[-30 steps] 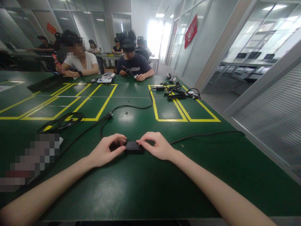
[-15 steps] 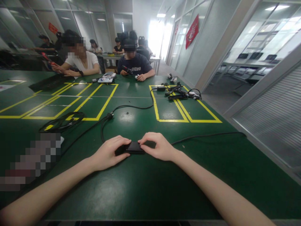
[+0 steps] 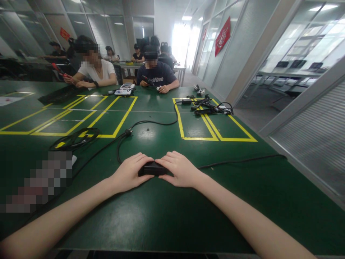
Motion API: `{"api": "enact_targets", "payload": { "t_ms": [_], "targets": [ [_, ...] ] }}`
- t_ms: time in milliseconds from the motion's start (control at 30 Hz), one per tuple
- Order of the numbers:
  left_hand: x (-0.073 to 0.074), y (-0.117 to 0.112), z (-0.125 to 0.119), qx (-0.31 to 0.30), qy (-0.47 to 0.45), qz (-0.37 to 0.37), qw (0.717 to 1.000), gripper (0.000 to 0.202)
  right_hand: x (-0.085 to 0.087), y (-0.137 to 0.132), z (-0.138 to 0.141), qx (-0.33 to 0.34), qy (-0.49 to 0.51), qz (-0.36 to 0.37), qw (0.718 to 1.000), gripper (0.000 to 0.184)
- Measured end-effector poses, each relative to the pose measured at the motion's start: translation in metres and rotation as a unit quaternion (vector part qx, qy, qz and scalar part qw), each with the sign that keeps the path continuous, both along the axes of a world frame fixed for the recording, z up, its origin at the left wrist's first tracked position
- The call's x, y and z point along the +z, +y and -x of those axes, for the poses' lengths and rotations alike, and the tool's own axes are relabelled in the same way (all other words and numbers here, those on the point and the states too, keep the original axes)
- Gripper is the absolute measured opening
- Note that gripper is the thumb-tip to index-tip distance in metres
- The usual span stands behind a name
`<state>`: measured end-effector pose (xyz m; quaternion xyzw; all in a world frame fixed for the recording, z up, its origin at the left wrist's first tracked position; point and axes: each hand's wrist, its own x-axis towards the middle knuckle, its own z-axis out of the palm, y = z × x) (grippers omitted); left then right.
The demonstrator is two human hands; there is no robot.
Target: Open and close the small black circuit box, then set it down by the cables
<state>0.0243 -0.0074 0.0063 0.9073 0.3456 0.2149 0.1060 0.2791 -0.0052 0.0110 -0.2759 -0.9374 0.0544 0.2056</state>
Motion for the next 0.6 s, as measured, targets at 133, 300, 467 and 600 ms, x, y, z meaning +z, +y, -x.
{"api": "enact_targets", "payload": {
  "t_ms": [133, 300, 467, 600],
  "targets": [
    [-0.0012, 0.0000, -0.0006, -0.004, 0.043, -0.033, 0.999, 0.021, -0.0005, -0.0010, 0.0033, 0.010, -0.002, 0.013, 1.000, 0.034],
    [0.0012, -0.0012, 0.0004, -0.030, 0.059, -0.059, 0.996, 0.024, -0.0039, -0.0006, 0.0058, 0.011, -0.015, 0.009, 1.000, 0.028],
    [0.0035, -0.0024, 0.0009, -0.054, 0.064, -0.078, 0.993, 0.031, -0.0012, -0.0037, 0.0060, 0.027, -0.026, 0.006, 0.999, 0.027],
    [0.0038, -0.0035, 0.0004, -0.062, 0.062, -0.083, 0.993, 0.032, 0.0015, -0.0054, 0.0061, 0.031, -0.029, -0.017, 0.999, 0.029]
  ]
}}
